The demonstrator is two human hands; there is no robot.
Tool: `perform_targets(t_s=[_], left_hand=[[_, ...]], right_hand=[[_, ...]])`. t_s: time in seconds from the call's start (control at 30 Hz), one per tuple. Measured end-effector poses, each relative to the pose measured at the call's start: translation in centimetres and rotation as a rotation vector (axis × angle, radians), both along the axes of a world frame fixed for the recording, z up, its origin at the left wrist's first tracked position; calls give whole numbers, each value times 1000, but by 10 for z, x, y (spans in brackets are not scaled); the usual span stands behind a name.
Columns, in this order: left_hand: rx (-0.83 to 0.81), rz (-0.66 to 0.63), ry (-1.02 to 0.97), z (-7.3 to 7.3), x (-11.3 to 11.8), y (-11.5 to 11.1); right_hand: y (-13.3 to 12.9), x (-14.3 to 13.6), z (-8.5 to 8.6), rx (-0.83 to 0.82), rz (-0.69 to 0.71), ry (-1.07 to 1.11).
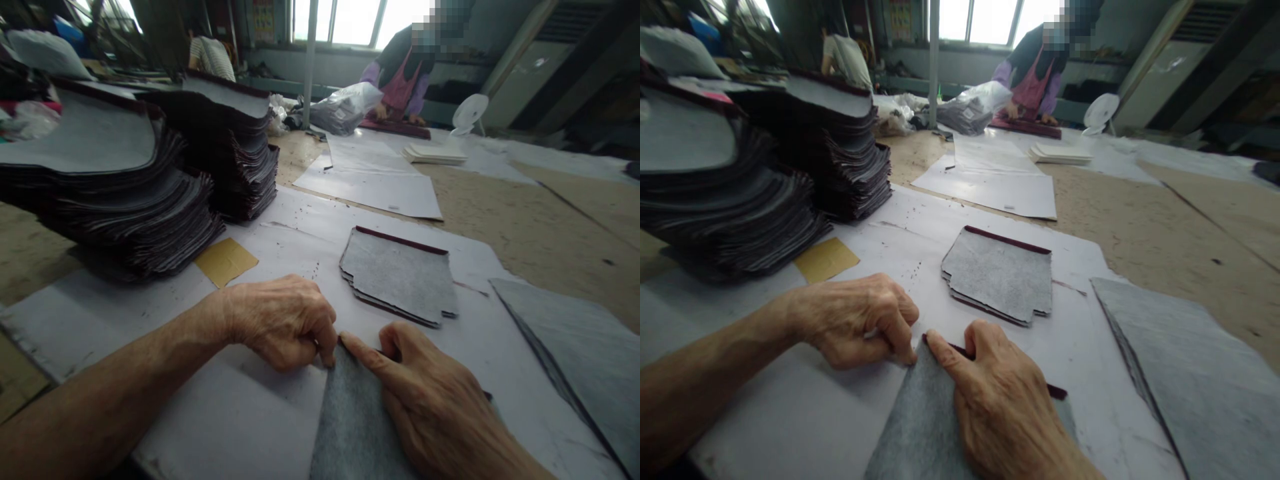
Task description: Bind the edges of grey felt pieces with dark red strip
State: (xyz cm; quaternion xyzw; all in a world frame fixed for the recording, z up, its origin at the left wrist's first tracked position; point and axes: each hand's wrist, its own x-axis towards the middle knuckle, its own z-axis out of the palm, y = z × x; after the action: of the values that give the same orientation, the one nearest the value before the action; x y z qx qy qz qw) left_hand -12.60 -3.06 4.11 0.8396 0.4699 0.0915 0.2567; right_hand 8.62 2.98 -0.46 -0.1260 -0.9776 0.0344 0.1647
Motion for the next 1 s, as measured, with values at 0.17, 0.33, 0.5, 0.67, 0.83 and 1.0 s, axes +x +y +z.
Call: perform_targets(t_s=[0.17, 0.33, 0.5, 0.67, 0.83, 1.0], left_hand=[[-16, 17, 9, 2, -1, -2], [-47, 38, -11, 0, -2, 0], [-41, 33, -26, -3, -3, -1], [-21, 23, -50, -4, -2, -1], [-80, 28, -142, -5, -5, -1], [70, 183, -445, -7, 2, -1]], right_hand=[[2, 1, -2, -1, 12, -24], [-3, 0, -2, 119, 13, -11], [-5, -1, -2, 111, 6, -3], [-2, 7, 1, -104, -19, 152], [6, 11, 2, -138, -133, 161], [4, 9, 4, -243, -202, 139]])
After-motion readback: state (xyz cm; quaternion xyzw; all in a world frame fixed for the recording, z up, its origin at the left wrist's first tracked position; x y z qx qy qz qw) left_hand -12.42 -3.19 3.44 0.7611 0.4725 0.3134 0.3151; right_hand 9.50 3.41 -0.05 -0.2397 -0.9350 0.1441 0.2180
